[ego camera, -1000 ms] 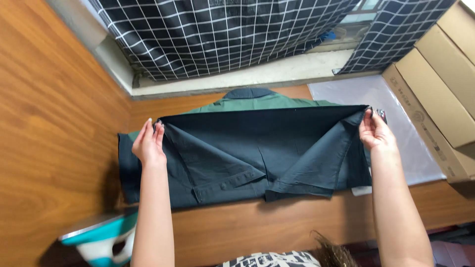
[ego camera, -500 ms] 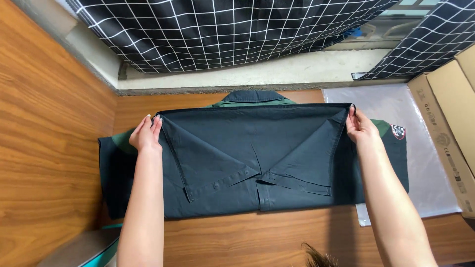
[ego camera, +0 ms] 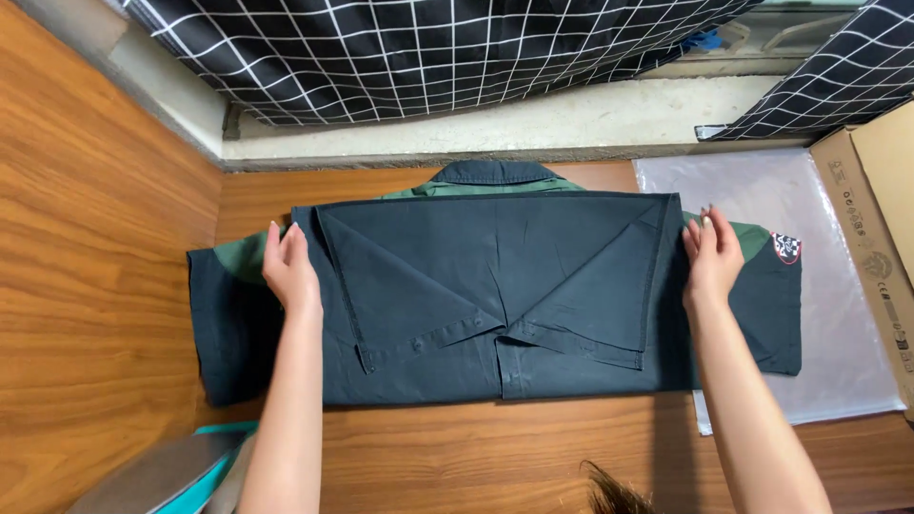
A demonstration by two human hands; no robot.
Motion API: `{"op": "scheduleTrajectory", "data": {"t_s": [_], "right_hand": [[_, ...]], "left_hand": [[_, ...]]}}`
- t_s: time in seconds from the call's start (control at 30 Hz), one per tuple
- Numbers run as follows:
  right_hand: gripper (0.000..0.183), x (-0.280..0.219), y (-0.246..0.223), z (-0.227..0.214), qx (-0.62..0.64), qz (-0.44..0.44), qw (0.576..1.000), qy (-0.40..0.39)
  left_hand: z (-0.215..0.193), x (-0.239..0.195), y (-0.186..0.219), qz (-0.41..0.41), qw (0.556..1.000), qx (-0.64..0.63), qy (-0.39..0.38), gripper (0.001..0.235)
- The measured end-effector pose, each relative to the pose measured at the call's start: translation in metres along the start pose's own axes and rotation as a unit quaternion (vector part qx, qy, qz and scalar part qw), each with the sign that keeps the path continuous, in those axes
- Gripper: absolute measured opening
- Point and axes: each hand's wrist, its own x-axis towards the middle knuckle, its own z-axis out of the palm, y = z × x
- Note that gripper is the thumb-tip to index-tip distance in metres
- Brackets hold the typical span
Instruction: The person irons a dark green jacket laid flat on a wooden table, then folds it neatly. The jacket is placed into a clear plastic bag, which is then put into a cardboard box that is closed and set aside.
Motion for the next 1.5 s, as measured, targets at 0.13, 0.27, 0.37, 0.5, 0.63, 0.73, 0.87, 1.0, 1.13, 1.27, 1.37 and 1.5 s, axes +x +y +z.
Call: {"op": "scheduleTrajectory", "data": {"t_s": [0.13,0.27,0.37,0.5,0.63,0.73,0.87,1.0,1.13,1.27,1.37,1.5], "right_hand": [[0.033,-0.095,-0.005,-0.029,-0.300,-0.220,0.927,-0.048],[0.040,-0.167,0.000,-0.036,-0.427,-0.285,0.848,-0.131],[0.048,-0.188,-0.002,-0.045,-0.504,-0.326,0.784,-0.160],[0.057,-0.201,0.005,-0.060,-0.549,-0.343,0.747,-0.152],[0.058,-0.216,0.012,-0.074,-0.555,-0.341,0.745,-0.143],[0.057,-0.225,0.015,-0.083,-0.557,-0.342,0.745,-0.131],[0.054,-0.225,0.019,-0.086,-0.531,-0.349,0.762,-0.121],[0.054,-0.227,0.015,-0.087,-0.501,-0.336,0.788,-0.124],[0.055,-0.229,0.009,-0.083,-0.499,-0.337,0.790,-0.117],[0.054,-0.232,0.005,-0.080,-0.500,-0.329,0.793,-0.117],[0.053,-0.235,0.003,-0.078,-0.500,-0.324,0.795,-0.117],[0.053,-0.235,0.003,-0.079,-0.500,-0.318,0.797,-0.116]], "left_hand": [[-0.036,-0.089,0.002,0.190,0.967,0.166,-0.011,0.034],[-0.074,-0.141,-0.025,0.288,0.878,0.369,-0.100,0.048],[-0.095,-0.160,-0.039,0.307,0.811,0.487,-0.107,0.052],[-0.113,-0.170,-0.050,0.332,0.774,0.529,-0.103,0.057],[-0.122,-0.175,-0.051,0.313,0.784,0.522,-0.123,0.058],[-0.127,-0.176,-0.054,0.299,0.806,0.491,-0.140,0.057],[-0.121,-0.174,-0.055,0.269,0.872,0.393,-0.116,0.040],[-0.099,-0.169,-0.055,0.147,0.914,0.358,-0.122,0.044],[-0.075,-0.174,-0.004,-0.129,0.943,0.223,-0.209,0.069],[-0.035,-0.190,0.073,-0.262,0.932,0.041,-0.247,0.060],[0.008,-0.180,0.088,-0.264,0.920,-0.097,-0.271,0.052],[0.056,-0.170,0.095,-0.183,0.894,-0.168,-0.373,0.050]]}}
